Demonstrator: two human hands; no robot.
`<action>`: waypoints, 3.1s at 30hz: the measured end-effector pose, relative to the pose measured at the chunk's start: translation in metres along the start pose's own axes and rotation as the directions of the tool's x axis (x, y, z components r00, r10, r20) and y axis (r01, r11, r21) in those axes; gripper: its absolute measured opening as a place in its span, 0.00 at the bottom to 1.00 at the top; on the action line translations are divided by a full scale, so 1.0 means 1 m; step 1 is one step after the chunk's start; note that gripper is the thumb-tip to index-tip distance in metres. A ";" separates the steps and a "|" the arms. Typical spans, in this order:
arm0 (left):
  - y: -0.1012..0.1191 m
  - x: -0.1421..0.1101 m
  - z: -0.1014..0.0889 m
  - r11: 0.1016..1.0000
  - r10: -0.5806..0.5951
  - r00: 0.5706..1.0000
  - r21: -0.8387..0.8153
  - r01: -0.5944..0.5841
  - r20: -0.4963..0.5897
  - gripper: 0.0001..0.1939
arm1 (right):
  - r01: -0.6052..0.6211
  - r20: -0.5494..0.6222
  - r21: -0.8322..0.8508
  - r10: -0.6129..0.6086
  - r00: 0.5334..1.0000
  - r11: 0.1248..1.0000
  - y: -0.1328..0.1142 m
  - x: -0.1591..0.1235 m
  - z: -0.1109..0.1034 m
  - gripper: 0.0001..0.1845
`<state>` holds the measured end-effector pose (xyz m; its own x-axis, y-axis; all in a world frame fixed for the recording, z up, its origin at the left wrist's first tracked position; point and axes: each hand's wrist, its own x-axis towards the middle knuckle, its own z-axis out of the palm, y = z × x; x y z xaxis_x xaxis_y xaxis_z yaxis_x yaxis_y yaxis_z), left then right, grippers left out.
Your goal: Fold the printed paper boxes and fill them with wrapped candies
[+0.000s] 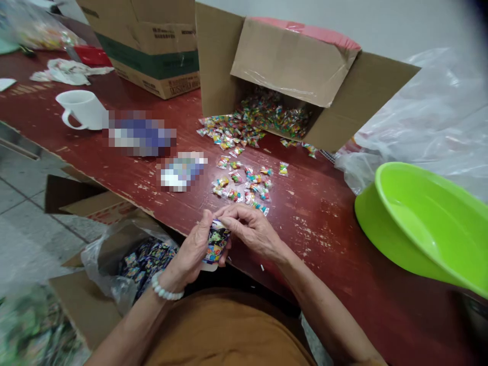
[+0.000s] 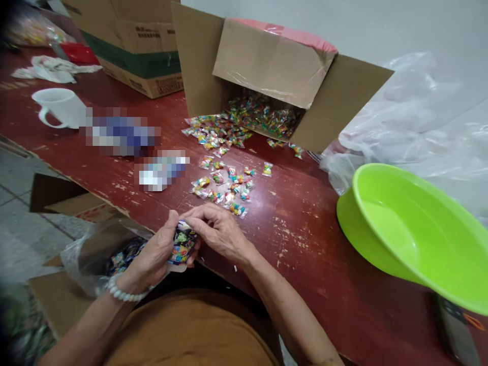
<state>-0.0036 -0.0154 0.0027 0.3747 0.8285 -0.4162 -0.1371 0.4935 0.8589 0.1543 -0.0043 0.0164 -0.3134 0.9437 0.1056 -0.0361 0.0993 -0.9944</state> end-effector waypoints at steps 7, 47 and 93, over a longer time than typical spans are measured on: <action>0.002 0.003 0.001 0.995 0.046 0.999 -0.086 -0.047 -0.017 0.34 | -0.062 -0.074 0.239 0.082 0.994 0.969 0.002 -0.008 0.007 0.12; 0.005 0.005 0.010 0.946 -0.081 0.997 -0.316 0.078 0.003 0.32 | -0.142 -0.038 0.269 0.158 0.987 0.952 0.008 -0.012 0.008 0.16; -0.002 0.006 0.007 0.947 0.113 0.990 -0.294 -0.133 -0.083 0.24 | -0.108 -0.239 -0.191 0.061 0.969 0.976 0.028 -0.019 0.017 0.33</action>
<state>0.0054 -0.0131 0.0006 0.2798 0.8980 -0.3394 -0.4490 0.4349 0.7806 0.1430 -0.0252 -0.0135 -0.0788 0.9960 0.0414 0.1798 0.0550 -0.9822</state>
